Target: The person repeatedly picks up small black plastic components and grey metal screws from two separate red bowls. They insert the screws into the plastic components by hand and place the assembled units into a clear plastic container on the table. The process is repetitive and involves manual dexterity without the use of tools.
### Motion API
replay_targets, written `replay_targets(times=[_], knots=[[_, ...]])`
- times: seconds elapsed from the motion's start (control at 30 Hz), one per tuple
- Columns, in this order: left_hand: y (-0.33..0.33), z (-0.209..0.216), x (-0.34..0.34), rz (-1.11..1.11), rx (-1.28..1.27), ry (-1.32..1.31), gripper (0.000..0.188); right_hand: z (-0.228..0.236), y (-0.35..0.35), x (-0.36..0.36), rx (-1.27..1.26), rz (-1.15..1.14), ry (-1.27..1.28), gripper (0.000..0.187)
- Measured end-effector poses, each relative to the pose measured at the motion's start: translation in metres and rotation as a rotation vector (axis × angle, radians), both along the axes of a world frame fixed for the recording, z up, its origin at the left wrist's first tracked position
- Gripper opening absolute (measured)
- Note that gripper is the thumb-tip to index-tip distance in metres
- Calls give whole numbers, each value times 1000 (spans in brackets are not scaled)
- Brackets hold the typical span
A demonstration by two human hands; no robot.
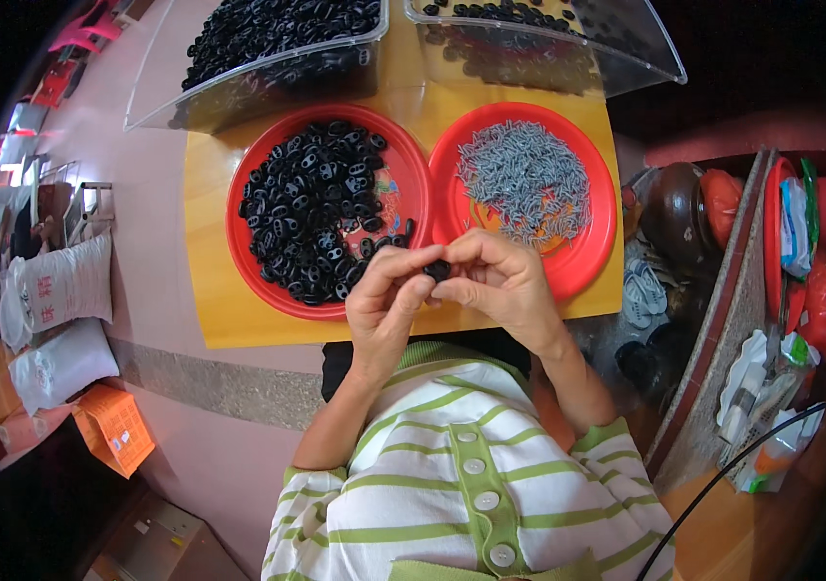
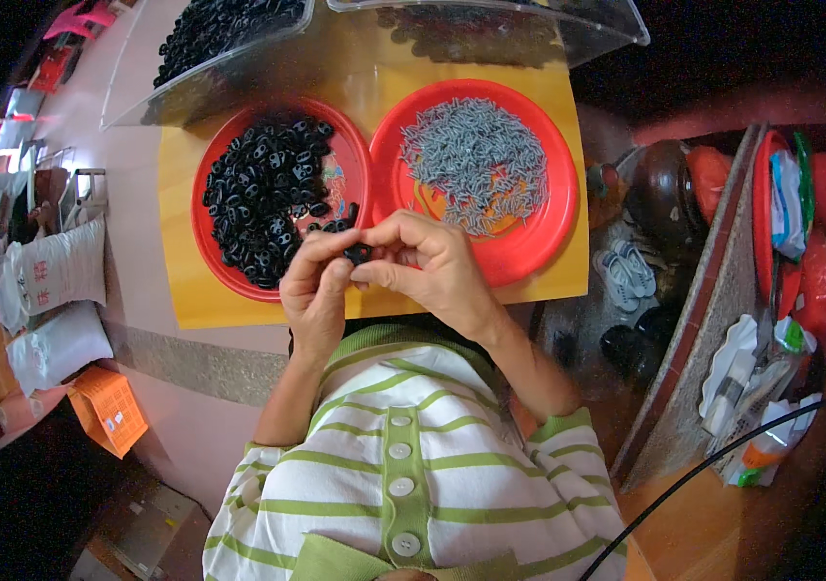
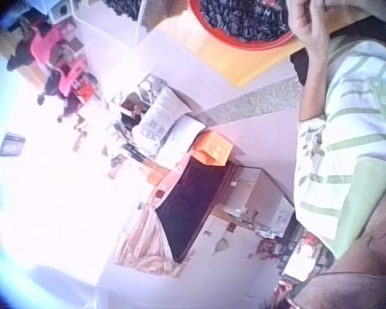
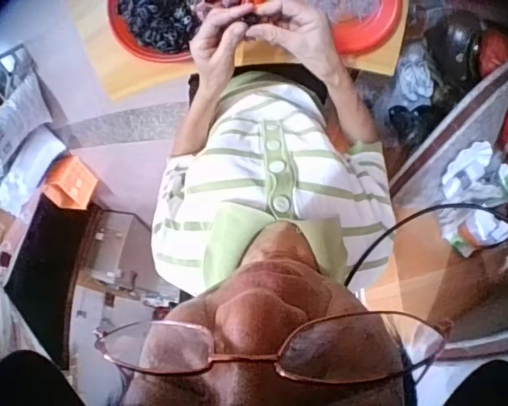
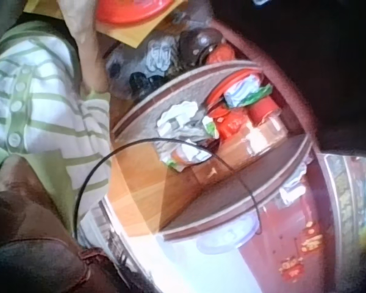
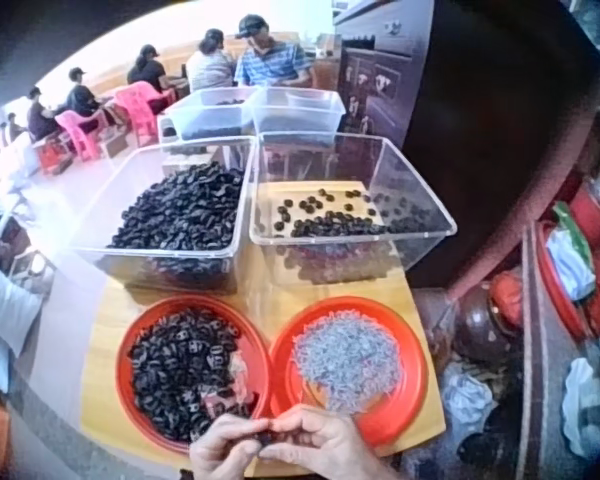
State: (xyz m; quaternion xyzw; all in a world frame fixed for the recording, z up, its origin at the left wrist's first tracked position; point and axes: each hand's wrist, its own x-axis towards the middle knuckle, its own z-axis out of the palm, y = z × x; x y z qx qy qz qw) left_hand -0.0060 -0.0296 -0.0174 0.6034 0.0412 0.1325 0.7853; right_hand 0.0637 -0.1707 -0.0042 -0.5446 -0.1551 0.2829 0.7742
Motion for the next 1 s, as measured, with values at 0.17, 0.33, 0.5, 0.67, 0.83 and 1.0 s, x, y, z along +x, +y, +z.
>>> replay_targets(times=[0.17, 0.33, 0.5, 0.67, 0.83, 1.0], knots=[[-3, -14, -13, -1, 48, -55, 19, 3, -6, -10, -81, 60, -55, 19], [-5, -23, -21, 30, -7, -13, 15, -1, -5, -15, -133, 76, -72, 18], [0, -22, -19, 80, 57, -41, 14, -4, 0, -13, -178, 71, -101, 15], [6, -21, -16, 148, 163, -81, 15, 4, 9, -6, -263, 112, -253, 15], [29, -4, -5, 185, 361, 46, 27, 15, 16, 28, -346, 47, -435, 21], [64, 0, 17, 387, 1182, 77, 18, 61, 6, 125, -580, -588, -932, 17]])
